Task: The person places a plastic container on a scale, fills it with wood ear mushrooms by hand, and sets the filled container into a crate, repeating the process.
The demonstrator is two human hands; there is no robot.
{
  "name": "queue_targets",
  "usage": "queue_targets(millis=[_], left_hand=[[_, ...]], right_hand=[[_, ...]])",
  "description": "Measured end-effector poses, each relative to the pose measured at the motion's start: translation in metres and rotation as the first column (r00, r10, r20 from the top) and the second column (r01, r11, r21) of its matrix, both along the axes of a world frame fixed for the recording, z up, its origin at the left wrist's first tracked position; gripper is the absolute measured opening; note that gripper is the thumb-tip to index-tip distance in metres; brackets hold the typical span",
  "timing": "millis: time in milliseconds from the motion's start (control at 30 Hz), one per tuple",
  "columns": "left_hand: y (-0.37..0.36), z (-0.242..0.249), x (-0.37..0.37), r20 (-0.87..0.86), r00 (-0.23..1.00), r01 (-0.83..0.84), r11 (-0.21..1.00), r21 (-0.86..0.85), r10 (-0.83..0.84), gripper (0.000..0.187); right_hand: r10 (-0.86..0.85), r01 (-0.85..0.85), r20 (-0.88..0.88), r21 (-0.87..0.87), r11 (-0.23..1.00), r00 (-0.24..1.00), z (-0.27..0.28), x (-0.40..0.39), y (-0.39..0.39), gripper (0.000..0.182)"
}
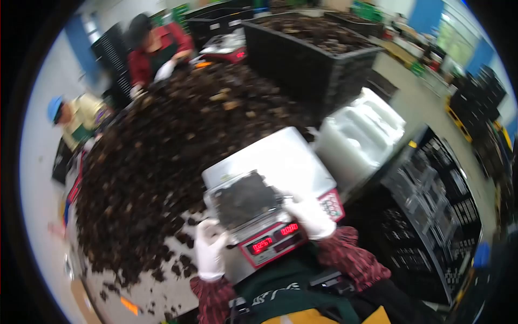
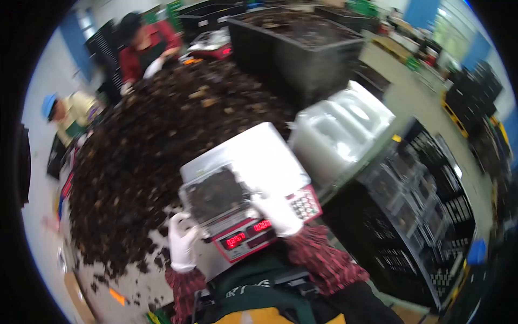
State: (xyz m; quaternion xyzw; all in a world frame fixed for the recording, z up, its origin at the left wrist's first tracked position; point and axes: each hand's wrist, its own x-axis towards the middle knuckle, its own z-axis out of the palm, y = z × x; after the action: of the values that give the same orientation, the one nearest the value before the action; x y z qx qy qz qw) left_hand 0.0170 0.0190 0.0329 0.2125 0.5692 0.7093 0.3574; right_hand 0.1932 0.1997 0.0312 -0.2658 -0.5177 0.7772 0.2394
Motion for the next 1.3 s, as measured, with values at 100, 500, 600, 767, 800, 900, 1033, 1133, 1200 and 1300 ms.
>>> queue_targets(millis=[100,500,600,767,800,900,1033,1133,1200,1300], left_hand=[[-0.001,-0.002,0.004,-0.073,0.997,-0.032,0.999,0.000,0.032,0.039],[-0.014,-0.026,-0.005,-0.383,0.920,-0.117,0.991,-0.061,0.084,0.028],[-0.025,-0.022,-0.009,-0.394,0.904,-0.273,0.935,-0.227,0.168,0.020],[-0.054,-0.056,-0.017,-0.727,0.687,-0.300,0.917,-0.262,0.017,0.027],[-0.053,-0.055,-0.011,-0.606,0.793,-0.313,0.898,-0.310,0.068,0.027],[-0.056,-0.062,-0.005,-0.483,0.867,-0.325,0.877,-0.354,0.127,0.026],[-0.068,-0.107,-0.024,-0.647,0.762,-0.287,0.913,-0.291,0.034,0.025],[-0.061,-0.107,-0.017,-0.608,0.791,-0.284,0.916,-0.283,0.058,0.015],[-0.065,-0.112,-0.021,-0.805,0.586,-0.242,0.928,-0.285,-0.095,0.013],[-0.056,-0.098,-0.014,-0.853,0.509,-0.268,0.920,-0.286,-0.117,0.012]], right_hand=[[-0.058,0.048,-0.130,-0.074,0.996,0.990,-0.011,-0.004,0.000,0.032],[-0.602,0.515,0.130,0.396,0.760,0.788,0.157,0.190,0.028,0.026],[-0.674,0.531,0.095,0.540,0.653,0.733,0.155,0.314,0.061,0.026],[-0.811,0.822,0.138,-0.066,0.566,0.569,0.090,0.511,0.057,0.024],[-0.823,0.837,0.155,-0.107,0.536,0.547,0.078,0.533,0.043,0.023],[-0.561,0.051,0.548,0.686,0.726,0.620,0.000,0.611,0.031,0.017],[-0.280,-0.004,0.928,0.288,0.958,-0.247,0.001,0.602,0.060,0.028],[-0.498,-0.180,0.686,0.483,0.857,-0.530,0.008,0.549,0.093,0.037],[-0.705,-0.189,0.616,0.691,0.697,-0.351,0.026,0.486,0.124,0.039],[-0.885,-0.126,0.448,0.892,0.434,0.129,0.086,0.345,0.138,0.038]])
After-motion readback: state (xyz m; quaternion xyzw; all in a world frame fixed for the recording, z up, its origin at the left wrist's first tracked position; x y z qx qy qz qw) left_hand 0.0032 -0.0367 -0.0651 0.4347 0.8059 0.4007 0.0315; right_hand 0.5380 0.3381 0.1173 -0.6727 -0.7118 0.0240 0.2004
